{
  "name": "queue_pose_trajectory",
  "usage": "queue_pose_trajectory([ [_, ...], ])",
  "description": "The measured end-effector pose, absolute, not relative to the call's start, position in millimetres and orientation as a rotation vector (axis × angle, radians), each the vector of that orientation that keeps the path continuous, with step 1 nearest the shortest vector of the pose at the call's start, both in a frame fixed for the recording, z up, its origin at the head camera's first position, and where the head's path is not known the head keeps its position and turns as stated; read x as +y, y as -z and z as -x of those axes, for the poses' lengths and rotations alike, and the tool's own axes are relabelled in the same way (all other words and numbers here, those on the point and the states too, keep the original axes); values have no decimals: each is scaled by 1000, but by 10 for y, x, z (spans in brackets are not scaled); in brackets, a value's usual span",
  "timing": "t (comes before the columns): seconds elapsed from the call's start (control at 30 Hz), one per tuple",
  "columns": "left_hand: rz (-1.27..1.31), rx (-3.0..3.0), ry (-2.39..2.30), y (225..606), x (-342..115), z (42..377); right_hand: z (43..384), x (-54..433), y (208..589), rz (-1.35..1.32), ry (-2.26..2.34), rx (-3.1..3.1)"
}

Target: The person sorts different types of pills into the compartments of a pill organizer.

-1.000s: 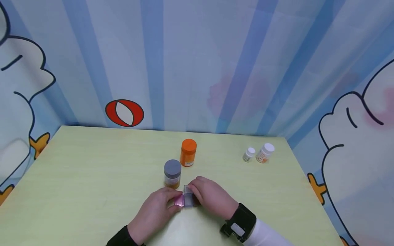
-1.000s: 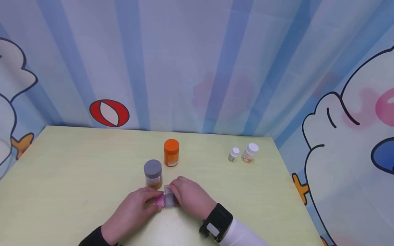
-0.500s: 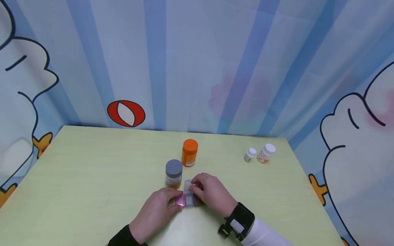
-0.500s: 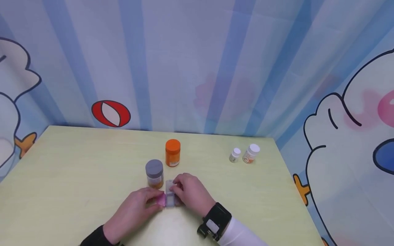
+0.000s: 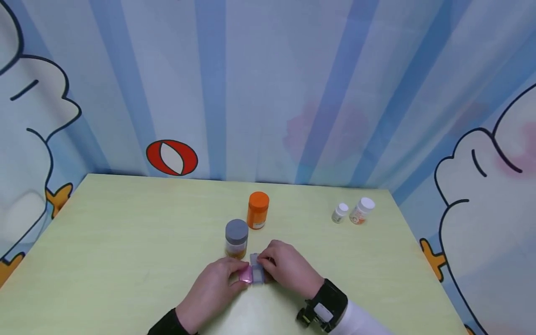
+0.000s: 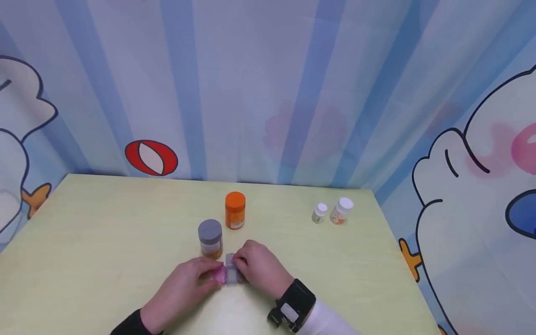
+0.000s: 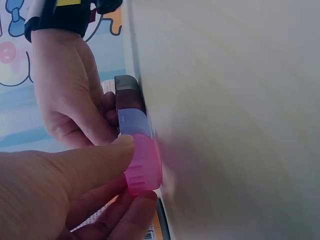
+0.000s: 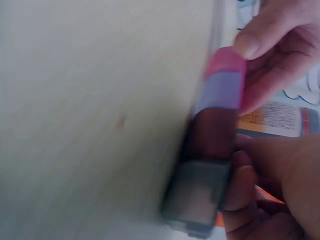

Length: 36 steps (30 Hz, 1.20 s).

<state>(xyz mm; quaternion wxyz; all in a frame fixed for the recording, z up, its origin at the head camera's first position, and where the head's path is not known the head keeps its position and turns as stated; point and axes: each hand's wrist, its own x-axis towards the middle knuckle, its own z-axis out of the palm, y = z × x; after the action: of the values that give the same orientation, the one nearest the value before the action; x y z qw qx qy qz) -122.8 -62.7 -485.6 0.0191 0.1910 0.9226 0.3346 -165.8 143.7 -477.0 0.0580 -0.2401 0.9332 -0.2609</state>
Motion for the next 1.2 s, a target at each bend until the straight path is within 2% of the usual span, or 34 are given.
queue_pose_trajectory([
  [0.43, -551, 2933, -1042, 4843, -619, 1192, 1379, 1781, 4472, 695, 871, 2748],
  [0.6, -436, 2913, -1080, 4738, -668, 1206, 1339, 1818, 4375, 677, 822, 2728],
  [0.77, -234, 2879, -1147, 4601, -766, 1311, 1303, 1842, 4294, 657, 784, 2744],
  [0.93, -70, 2849, -1188, 4625, -834, 1457, 1281, 1869, 4272, 670, 772, 2750],
  [1.2, -80, 2677, -1318, 4787, -846, 1653, 1265, 1846, 4278, 658, 732, 2716],
])
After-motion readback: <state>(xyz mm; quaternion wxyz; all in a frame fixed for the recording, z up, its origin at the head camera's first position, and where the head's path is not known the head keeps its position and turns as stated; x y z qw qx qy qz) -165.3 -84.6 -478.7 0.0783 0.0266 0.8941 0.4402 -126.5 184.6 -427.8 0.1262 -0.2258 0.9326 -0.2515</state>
